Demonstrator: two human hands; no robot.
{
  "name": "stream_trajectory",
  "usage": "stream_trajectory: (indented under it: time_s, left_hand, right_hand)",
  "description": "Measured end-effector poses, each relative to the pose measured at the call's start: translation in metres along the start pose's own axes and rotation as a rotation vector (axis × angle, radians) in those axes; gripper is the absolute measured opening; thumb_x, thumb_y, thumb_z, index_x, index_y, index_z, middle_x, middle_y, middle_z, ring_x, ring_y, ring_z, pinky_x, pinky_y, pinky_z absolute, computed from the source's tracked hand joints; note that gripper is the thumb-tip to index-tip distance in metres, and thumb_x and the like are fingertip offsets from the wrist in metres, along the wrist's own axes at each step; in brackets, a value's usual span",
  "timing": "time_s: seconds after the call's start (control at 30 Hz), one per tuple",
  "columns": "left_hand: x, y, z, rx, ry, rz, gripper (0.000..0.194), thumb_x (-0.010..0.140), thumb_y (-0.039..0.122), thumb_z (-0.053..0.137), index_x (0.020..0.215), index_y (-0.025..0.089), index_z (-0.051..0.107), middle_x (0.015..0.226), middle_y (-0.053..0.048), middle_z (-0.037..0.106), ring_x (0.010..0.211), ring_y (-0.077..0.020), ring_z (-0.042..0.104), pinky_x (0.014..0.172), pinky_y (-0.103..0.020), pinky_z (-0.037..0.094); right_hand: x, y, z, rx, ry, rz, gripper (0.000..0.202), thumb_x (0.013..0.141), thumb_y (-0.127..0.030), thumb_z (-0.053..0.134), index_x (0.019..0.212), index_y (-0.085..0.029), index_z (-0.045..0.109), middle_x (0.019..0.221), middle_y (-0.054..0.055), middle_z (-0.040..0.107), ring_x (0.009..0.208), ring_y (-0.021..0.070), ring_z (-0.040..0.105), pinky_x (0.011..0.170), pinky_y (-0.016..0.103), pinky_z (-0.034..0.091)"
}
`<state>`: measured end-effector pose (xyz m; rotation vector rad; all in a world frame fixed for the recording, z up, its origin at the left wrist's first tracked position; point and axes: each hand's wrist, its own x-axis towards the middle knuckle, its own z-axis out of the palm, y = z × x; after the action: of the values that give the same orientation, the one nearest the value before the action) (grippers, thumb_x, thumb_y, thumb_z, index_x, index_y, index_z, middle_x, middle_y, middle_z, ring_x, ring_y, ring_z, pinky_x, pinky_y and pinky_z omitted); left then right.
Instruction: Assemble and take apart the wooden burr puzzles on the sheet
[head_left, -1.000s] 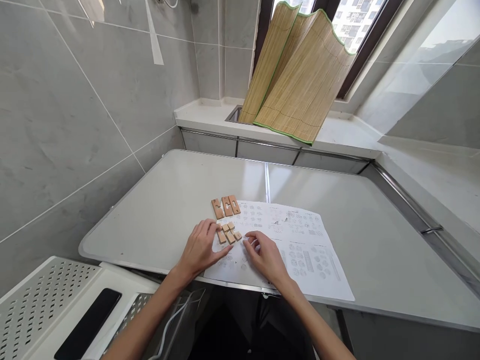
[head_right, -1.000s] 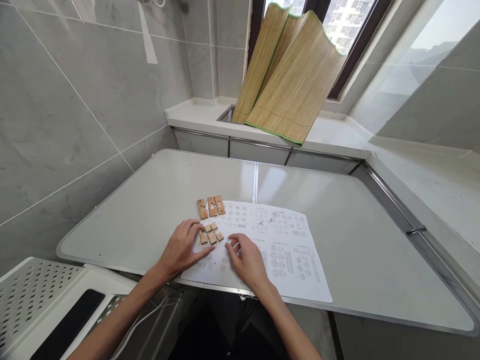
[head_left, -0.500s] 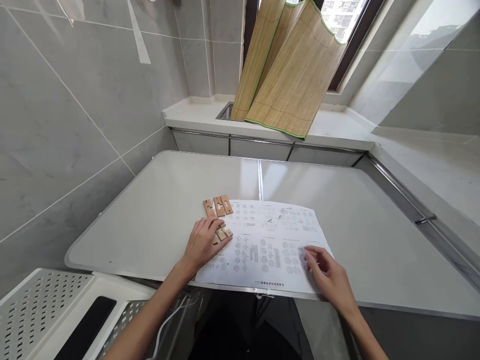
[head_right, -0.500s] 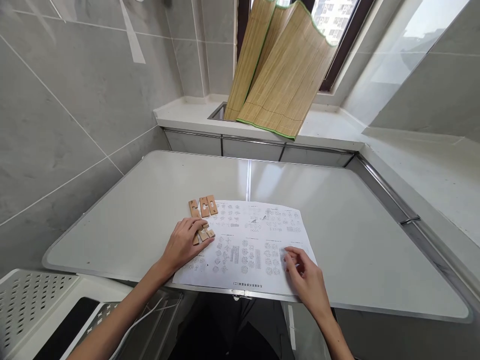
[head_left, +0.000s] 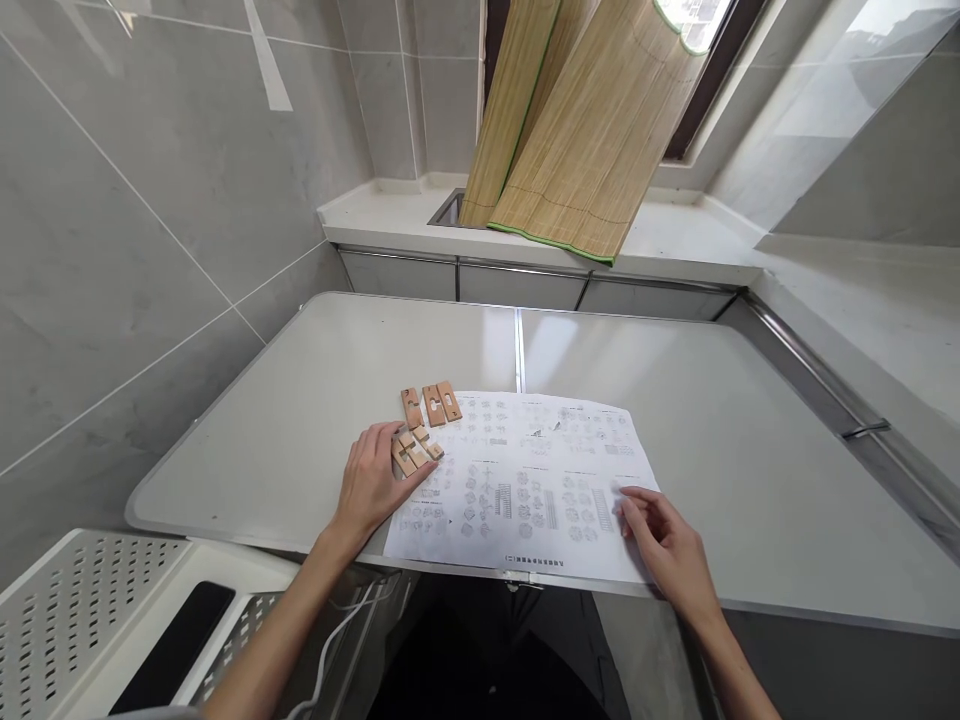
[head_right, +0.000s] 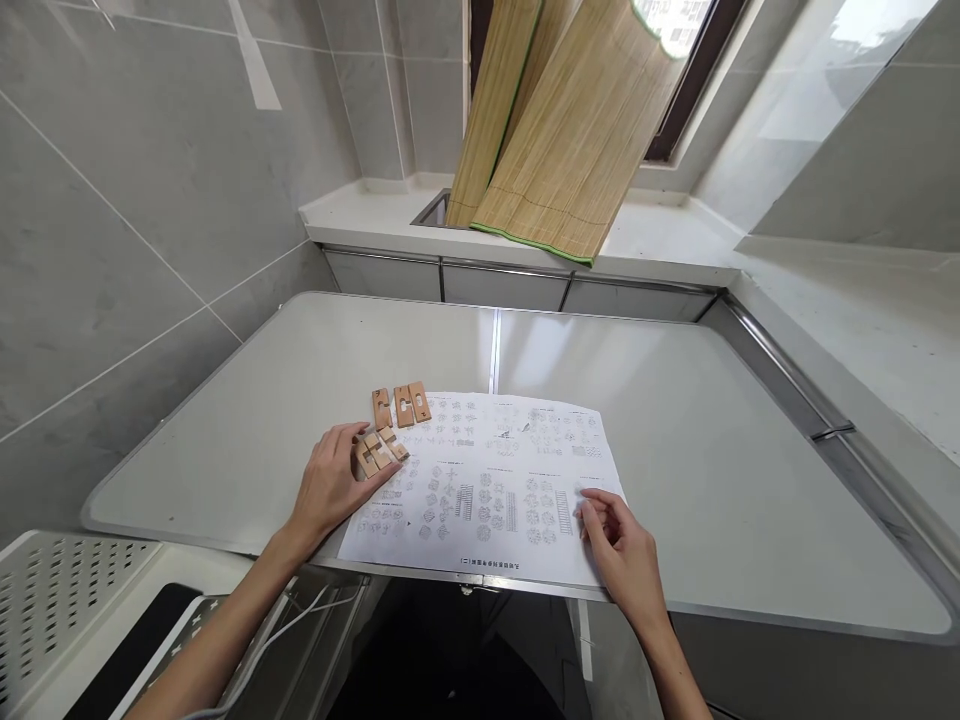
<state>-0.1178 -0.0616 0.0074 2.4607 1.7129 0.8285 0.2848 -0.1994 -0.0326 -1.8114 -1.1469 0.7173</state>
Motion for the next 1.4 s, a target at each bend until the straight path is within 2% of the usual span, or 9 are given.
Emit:
stream_trajectory:
  time_s: [0.17, 0.43, 0.63, 0.77, 0.83, 1.03, 1.4]
  left_hand:
    - [-0.009, -0.01, -0.003, 0.002, -0.057, -0.025, 0.072, 0.084, 0.069, 0.071, 0.134, 0.021, 0.05, 0.13, -0.014, 0.064, 0.114, -0.0352, 0.063, 0.096, -0.049, 0.051]
    - [-0.01, -0.021, -0.011, -0.012, -0.081, -0.058, 0.073, 0.085, 0.073, 0.068, 0.134, 0.022, 0.053, 0.122, -0.013, 0.068, 0.108, -0.0347, 0.066, 0.095, -0.048, 0.052]
    - [-0.002, -0.022, -0.009, -0.035, -0.072, -0.084, 0.084, 0.075, 0.074, 0.077, 0.135, 0.021, 0.053, 0.12, -0.013, 0.068, 0.106, -0.035, 0.066, 0.095, -0.049, 0.051]
    - [-0.005, -0.024, -0.01, -0.162, -0.088, -0.153, 0.093, 0.069, 0.071, 0.083, 0.141, 0.023, 0.048, 0.128, -0.012, 0.066, 0.109, -0.0326, 0.065, 0.099, -0.049, 0.05]
    - [-0.007, -0.027, -0.011, -0.267, -0.085, -0.208, 0.089, 0.072, 0.067, 0.083, 0.141, 0.024, 0.048, 0.133, -0.012, 0.064, 0.112, -0.0302, 0.065, 0.1, -0.046, 0.05]
    - [-0.009, -0.03, -0.011, -0.471, 0.053, -0.405, 0.054, 0.092, 0.059, 0.063, 0.129, 0.02, 0.058, 0.125, -0.012, 0.07, 0.106, -0.0247, 0.066, 0.1, -0.042, 0.051]
    - [-0.005, -0.022, -0.021, -0.407, 0.06, -0.411, 0.052, 0.088, 0.063, 0.063, 0.113, 0.018, 0.067, 0.105, -0.01, 0.075, 0.094, -0.025, 0.069, 0.097, -0.042, 0.055]
  right_hand:
    - [-0.002, -0.001, -0.001, -0.031, -0.008, 0.012, 0.045, 0.095, -0.061, 0.06, 0.114, -0.021, 0.07, 0.087, 0.007, 0.075, 0.077, 0.0218, 0.068, 0.067, 0.029, 0.054]
    - [-0.002, 0.0, -0.001, -0.046, 0.012, -0.012, 0.044, 0.095, -0.06, 0.06, 0.113, -0.021, 0.071, 0.084, 0.006, 0.074, 0.074, 0.0207, 0.066, 0.067, 0.028, 0.054]
    - [-0.002, 0.001, -0.001, -0.047, 0.012, -0.031, 0.044, 0.096, -0.06, 0.059, 0.113, -0.021, 0.071, 0.086, 0.007, 0.076, 0.074, 0.0207, 0.068, 0.069, 0.029, 0.054]
    - [-0.002, 0.001, -0.002, -0.044, 0.019, -0.037, 0.045, 0.095, -0.059, 0.059, 0.113, -0.019, 0.071, 0.087, 0.008, 0.077, 0.073, 0.0212, 0.068, 0.069, 0.03, 0.055]
    - [-0.002, 0.001, -0.002, -0.042, 0.019, -0.038, 0.045, 0.095, -0.059, 0.059, 0.112, -0.019, 0.071, 0.086, 0.008, 0.077, 0.073, 0.0211, 0.068, 0.068, 0.03, 0.055]
    - [0.0, 0.0, -0.002, -0.013, 0.035, -0.049, 0.043, 0.094, -0.059, 0.059, 0.107, -0.019, 0.071, 0.084, 0.007, 0.077, 0.069, 0.0194, 0.066, 0.069, 0.03, 0.055]
    - [0.001, 0.001, 0.002, 0.031, 0.057, -0.082, 0.048, 0.094, -0.063, 0.056, 0.104, -0.019, 0.07, 0.082, 0.008, 0.077, 0.064, 0.0194, 0.064, 0.069, 0.032, 0.053]
